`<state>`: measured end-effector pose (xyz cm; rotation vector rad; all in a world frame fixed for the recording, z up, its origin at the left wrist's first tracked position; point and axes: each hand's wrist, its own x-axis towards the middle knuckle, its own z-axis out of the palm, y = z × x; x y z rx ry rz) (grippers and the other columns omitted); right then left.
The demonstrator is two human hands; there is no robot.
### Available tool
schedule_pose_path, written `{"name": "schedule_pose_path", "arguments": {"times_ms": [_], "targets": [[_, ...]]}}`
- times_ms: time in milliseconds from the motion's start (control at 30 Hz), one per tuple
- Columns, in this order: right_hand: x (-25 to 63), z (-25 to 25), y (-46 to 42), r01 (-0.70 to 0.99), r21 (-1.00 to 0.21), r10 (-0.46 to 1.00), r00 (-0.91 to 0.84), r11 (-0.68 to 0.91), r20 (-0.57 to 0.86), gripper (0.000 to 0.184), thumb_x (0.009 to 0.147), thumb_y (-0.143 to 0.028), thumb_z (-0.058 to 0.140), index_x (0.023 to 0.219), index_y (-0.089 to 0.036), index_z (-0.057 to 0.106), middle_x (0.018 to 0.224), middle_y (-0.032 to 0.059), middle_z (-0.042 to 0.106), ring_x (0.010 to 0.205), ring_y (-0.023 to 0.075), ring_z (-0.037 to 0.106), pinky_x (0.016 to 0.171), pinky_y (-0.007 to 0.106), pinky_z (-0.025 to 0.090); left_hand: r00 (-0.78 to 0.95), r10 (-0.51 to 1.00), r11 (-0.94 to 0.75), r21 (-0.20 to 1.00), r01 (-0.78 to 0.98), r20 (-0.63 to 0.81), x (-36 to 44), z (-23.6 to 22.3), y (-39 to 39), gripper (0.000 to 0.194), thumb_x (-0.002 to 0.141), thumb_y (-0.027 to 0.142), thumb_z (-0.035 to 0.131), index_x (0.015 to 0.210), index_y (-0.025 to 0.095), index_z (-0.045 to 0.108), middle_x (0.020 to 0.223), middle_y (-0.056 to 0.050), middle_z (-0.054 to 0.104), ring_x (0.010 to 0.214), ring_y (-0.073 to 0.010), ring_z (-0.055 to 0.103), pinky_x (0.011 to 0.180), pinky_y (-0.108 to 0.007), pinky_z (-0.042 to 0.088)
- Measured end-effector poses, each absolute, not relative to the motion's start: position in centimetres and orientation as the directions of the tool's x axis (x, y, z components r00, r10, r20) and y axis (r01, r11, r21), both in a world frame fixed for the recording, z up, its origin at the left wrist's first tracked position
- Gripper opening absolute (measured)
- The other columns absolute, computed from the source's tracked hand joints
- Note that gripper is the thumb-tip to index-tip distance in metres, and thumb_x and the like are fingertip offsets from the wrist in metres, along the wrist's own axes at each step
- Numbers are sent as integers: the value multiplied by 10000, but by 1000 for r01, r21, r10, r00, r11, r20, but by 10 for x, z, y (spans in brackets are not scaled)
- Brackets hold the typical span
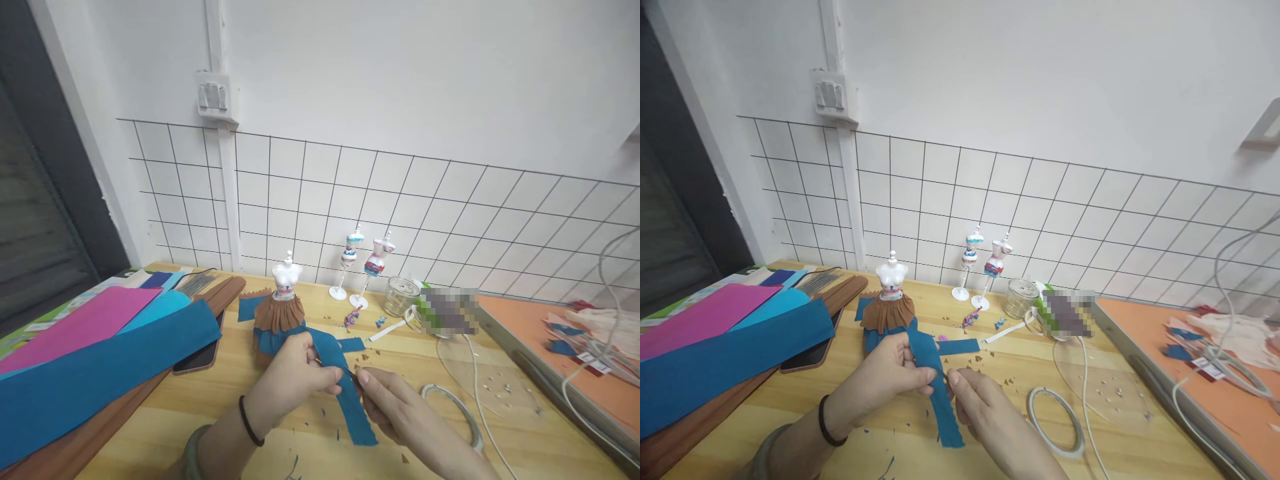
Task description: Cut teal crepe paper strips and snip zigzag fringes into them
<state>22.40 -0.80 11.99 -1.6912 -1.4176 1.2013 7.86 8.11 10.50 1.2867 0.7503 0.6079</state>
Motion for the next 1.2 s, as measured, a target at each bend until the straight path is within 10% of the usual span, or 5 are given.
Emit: {"name": "schedule_pose_path", "arguments": {"times_ms": [1200], "targets": [[220, 120, -8, 385, -895, 974, 52, -225, -223, 394, 848, -555, 330, 681, -210, 419, 599, -55, 303, 556, 112, 327, 486, 202, 285, 609, 775, 308, 942, -131, -169, 78, 103, 78, 330, 550, 273, 751, 727, 120, 519, 682, -25, 617, 654, -155, 612, 603, -304, 546]]}}
